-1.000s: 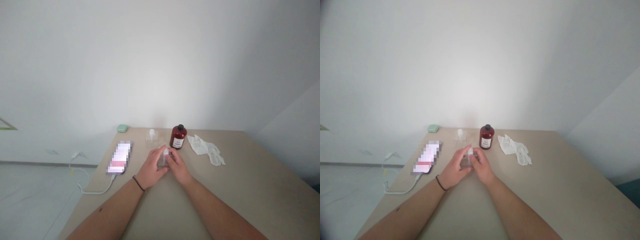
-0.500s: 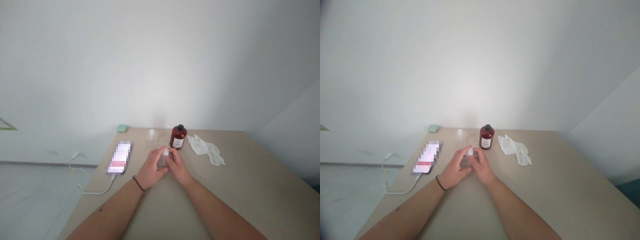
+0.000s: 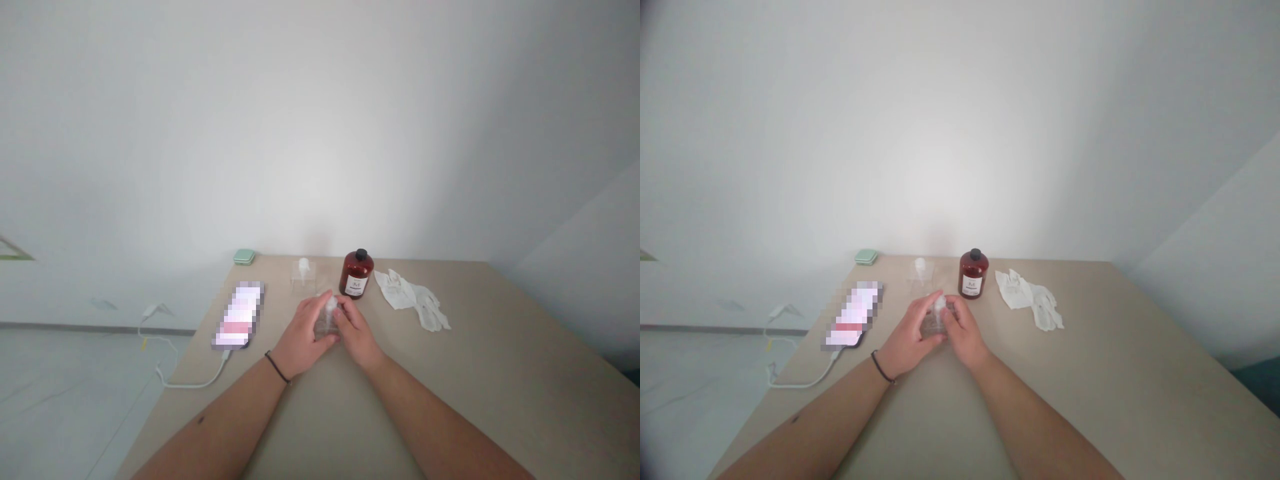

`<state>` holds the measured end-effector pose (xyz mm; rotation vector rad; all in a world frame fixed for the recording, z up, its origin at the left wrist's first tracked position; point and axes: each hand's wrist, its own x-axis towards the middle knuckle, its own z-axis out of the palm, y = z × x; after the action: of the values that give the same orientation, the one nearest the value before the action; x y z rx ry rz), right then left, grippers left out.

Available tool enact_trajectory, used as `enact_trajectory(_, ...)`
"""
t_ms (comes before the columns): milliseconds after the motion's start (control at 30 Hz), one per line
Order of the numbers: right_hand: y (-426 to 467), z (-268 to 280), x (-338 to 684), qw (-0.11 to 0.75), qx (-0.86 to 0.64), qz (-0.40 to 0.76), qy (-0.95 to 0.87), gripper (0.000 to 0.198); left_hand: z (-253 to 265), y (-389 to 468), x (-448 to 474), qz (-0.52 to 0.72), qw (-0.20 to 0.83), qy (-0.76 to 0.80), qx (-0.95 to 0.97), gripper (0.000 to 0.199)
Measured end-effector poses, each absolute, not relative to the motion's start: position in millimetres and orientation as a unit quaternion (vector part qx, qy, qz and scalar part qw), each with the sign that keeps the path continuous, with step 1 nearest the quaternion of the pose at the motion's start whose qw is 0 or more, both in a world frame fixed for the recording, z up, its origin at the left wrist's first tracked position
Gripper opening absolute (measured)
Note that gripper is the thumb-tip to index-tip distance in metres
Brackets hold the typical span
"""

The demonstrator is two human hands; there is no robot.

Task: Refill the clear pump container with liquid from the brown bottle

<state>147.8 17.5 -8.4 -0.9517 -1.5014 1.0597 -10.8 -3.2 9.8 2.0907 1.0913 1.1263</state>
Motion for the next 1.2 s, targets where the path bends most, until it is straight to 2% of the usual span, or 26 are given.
enact_trajectory(233,17,-10,147,0.502,-0.392,0.459,-0.619,0.034,10,-3,-11,0.416,0.259,0.397,0.776,0.077)
enact_trajectory(800,18,-2,152,0.493,-0.38,0.366,-0.692,0.031,6,-2,-11,0.419,0.237,0.387,0.786,0.075)
enact_trajectory(1033,16,1,155,0.487,-0.375,0.332,-0.715,0.032,2,-3,-10,0.426,0.279,0.4,0.762,0.088)
enact_trajectory(1200,16,5,155,0.487,-0.376,0.321,-0.72,0.029,-2,-3,-10,0.437,0.303,0.4,0.746,0.09)
